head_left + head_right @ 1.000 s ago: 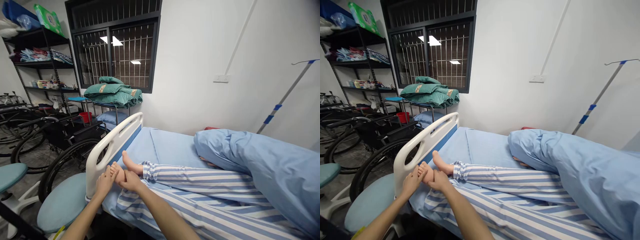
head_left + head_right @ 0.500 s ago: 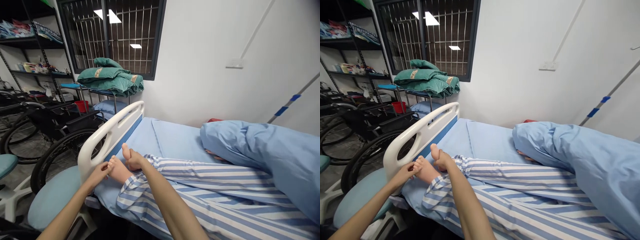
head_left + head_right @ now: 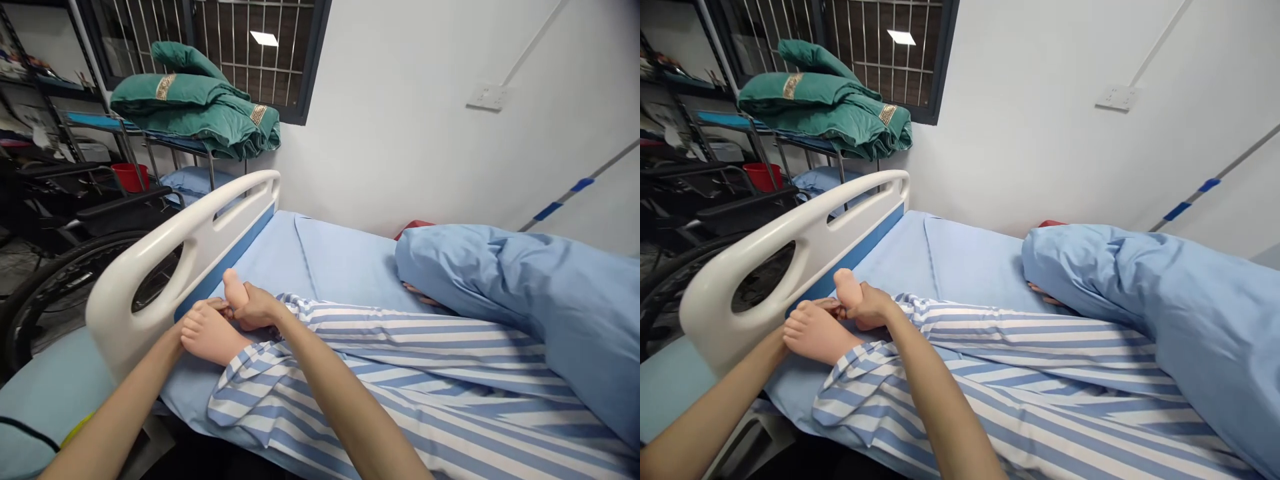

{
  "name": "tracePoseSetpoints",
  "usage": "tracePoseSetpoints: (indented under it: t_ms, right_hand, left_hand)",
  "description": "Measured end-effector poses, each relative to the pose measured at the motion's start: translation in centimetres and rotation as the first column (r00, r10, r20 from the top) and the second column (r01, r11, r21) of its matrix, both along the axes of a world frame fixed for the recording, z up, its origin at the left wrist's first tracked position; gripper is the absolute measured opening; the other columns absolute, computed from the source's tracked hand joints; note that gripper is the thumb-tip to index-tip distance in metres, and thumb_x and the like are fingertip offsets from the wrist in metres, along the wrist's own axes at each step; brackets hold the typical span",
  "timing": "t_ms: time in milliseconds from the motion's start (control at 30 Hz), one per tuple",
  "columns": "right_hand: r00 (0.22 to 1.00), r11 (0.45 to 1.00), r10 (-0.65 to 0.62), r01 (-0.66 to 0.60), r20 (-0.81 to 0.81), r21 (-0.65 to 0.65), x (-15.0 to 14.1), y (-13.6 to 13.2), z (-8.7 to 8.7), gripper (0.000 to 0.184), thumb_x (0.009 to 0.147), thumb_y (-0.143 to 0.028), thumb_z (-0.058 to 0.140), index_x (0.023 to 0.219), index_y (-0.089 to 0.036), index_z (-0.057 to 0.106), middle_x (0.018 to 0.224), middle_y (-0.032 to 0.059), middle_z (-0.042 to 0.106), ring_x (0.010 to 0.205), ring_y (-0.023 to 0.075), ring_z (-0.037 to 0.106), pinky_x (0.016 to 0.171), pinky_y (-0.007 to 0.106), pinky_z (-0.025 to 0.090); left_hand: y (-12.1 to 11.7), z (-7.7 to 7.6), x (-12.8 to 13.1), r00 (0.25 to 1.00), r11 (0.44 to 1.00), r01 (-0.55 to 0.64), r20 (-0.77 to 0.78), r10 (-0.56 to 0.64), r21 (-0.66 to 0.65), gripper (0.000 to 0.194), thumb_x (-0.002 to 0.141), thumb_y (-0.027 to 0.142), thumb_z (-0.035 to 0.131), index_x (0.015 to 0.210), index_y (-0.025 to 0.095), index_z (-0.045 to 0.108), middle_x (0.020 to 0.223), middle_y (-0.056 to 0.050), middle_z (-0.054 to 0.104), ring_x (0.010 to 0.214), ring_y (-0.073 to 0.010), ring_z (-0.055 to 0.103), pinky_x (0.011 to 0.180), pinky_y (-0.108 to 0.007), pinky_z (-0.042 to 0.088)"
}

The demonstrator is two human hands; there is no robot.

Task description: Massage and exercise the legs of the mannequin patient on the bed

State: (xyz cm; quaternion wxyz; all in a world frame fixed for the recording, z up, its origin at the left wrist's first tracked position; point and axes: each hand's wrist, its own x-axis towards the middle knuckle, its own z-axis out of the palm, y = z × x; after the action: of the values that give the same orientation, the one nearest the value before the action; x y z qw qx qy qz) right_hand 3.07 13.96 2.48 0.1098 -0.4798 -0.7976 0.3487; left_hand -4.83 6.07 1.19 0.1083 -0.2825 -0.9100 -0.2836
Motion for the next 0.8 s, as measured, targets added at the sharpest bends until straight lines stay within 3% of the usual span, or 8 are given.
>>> tracePoseSetpoints:
  t_ms: [100, 367, 667, 800]
  right_hand:
    - [0.998, 0.997, 0.057, -0.058, 0.023, 0.043, 0.2, -0.1, -0.4, 0.059, 0.054, -0.044, 0.067, 0.105, -0.02, 0.049, 0.088, 0.0012, 0.063, 0.075, 0.022, 0.061, 0.055, 0.027, 0.043]
    - [0.986, 0.994, 0.03, -0.048, 0.165, 0.102, 0.1, -0.1, -1.2, 0.066, 0.056, -0.05, 0.061, 0.111, -0.02, 0.041, 0.088, 0.0025, 0.062, 0.074, 0.0236, 0.061, 0.056, 0.029, 0.043]
    - [0.984, 0.99, -0.005, -0.021, 0.179, 0.141, -0.3, -0.3, -1.1, 0.063, 0.054, -0.053, 0.061, 0.105, -0.021, 0.041, 0.086, 0.0028, 0.062, 0.073, 0.0237, 0.061, 0.054, 0.029, 0.042]
    - [0.983, 0.988, -0.03, 0.001, 0.182, 0.157, -0.4, -0.7, -0.6, 0.061, 0.054, -0.051, 0.061, 0.103, -0.021, 0.042, 0.088, 0.0036, 0.063, 0.074, 0.024, 0.062, 0.054, 0.029, 0.042]
  left_hand:
    - [0.0, 0.2, 0.6, 0.999, 0.999, -0.001, -0.032, 0.0, -0.035, 0.048, 0.081, 0.014, 0.008, 0.111, 0.011, 0.045, 0.094, -0.017, 0.052, 0.09, -0.0317, 0.045, 0.065, -0.042, 0.034]
    - [0.5, -0.5, 0.0, 0.994, 0.998, -0.058, -0.093, 0.054, -0.034, 0.047, 0.079, 0.01, 0.007, 0.107, 0.015, 0.045, 0.089, -0.012, 0.051, 0.088, -0.0276, 0.044, 0.065, -0.039, 0.035]
    - [-0.2, 0.2, -0.1, 0.997, 0.992, 0.061, 0.053, -0.055, -0.11, 0.042, 0.083, 0.01, 0.008, 0.111, 0.004, 0.038, 0.102, -0.018, 0.046, 0.098, -0.0305, 0.042, 0.071, -0.04, 0.032]
    - [-0.2, 0.1, 0.0, 0.996, 0.997, -0.006, -0.091, -0.002, -0.081, 0.044, 0.085, 0.012, 0.003, 0.104, 0.007, 0.042, 0.094, -0.015, 0.048, 0.09, -0.0264, 0.046, 0.067, -0.037, 0.033]
